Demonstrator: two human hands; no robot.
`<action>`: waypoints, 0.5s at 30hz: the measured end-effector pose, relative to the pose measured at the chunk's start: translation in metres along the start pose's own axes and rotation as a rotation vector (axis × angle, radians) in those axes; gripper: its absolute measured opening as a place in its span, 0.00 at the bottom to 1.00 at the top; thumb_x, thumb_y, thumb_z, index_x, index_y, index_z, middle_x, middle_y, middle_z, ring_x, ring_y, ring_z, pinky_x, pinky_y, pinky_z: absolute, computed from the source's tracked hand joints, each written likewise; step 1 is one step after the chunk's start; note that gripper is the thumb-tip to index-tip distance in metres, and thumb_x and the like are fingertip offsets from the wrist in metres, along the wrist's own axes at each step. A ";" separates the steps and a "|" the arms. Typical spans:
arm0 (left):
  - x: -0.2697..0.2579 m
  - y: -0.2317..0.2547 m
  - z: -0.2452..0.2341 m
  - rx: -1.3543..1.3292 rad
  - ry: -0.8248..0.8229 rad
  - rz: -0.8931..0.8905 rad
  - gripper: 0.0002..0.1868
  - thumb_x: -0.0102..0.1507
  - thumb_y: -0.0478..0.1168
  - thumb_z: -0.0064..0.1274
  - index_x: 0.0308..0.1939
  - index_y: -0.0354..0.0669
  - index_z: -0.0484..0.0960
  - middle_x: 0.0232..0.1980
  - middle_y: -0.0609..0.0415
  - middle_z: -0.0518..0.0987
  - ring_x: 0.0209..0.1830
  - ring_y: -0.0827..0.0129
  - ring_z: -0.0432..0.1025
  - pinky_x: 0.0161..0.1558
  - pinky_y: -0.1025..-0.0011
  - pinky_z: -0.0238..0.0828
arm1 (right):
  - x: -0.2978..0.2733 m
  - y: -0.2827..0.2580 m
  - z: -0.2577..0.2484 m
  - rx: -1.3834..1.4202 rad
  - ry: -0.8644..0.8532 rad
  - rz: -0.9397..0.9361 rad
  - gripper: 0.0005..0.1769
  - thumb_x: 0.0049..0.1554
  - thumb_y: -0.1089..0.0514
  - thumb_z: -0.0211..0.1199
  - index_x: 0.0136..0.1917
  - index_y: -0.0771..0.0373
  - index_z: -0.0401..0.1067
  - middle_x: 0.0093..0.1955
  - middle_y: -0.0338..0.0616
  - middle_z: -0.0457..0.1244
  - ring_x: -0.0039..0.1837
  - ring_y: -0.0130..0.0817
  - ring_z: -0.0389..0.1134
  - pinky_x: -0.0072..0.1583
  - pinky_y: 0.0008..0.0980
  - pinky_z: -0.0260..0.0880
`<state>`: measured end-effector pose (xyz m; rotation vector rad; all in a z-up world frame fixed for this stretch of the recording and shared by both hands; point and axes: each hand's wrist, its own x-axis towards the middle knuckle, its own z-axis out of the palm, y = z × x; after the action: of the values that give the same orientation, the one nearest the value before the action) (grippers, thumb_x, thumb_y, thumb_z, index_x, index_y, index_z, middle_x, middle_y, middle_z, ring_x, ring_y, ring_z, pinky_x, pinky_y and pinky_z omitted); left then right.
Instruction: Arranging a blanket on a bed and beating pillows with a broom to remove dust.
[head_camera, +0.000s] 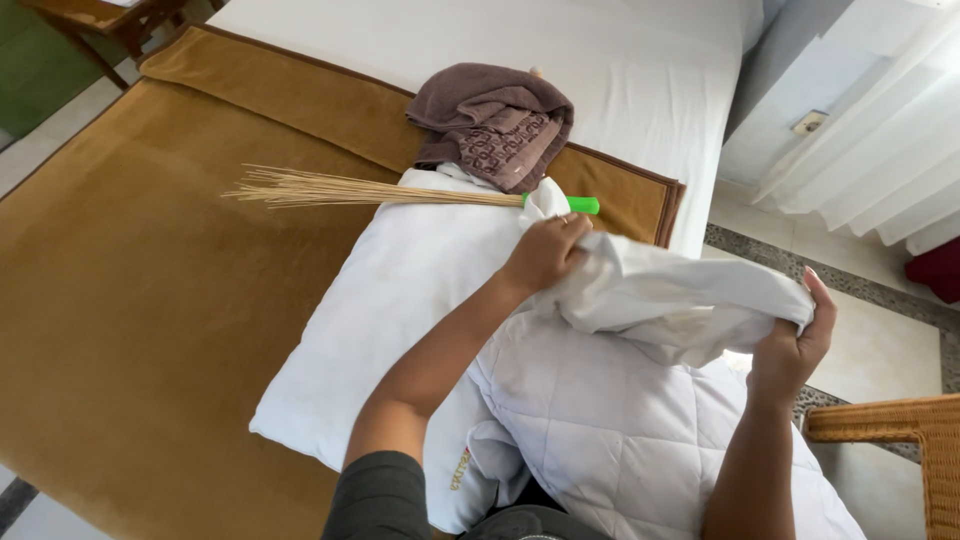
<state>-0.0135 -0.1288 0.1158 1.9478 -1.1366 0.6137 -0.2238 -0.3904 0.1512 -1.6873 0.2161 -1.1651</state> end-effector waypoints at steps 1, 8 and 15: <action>-0.010 0.001 0.011 -0.017 -0.180 0.052 0.18 0.56 0.44 0.60 0.46 0.42 0.74 0.45 0.48 0.79 0.46 0.51 0.76 0.51 0.53 0.71 | -0.002 0.018 -0.007 0.123 -0.011 0.083 0.23 0.65 0.75 0.47 0.71 0.66 0.65 0.65 0.44 0.61 0.66 0.30 0.63 0.69 0.28 0.64; -0.061 0.048 -0.001 -0.006 -0.341 0.279 0.42 0.42 0.62 0.72 0.51 0.43 0.74 0.53 0.45 0.74 0.54 0.50 0.69 0.51 0.49 0.65 | -0.018 0.057 -0.048 0.138 0.094 0.203 0.22 0.59 0.77 0.41 0.57 0.68 0.73 0.56 0.47 0.67 0.58 0.33 0.69 0.65 0.29 0.70; -0.072 -0.009 0.005 0.170 -0.315 -0.128 0.28 0.46 0.45 0.70 0.46 0.42 0.77 0.50 0.47 0.74 0.52 0.50 0.72 0.50 0.57 0.72 | -0.034 0.073 -0.060 0.229 0.097 0.269 0.19 0.61 0.75 0.43 0.55 0.68 0.74 0.54 0.46 0.68 0.57 0.31 0.68 0.64 0.27 0.69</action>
<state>-0.0401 -0.0949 0.0576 2.3029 -1.1666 0.3513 -0.2604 -0.4404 0.0722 -1.3568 0.3452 -1.0282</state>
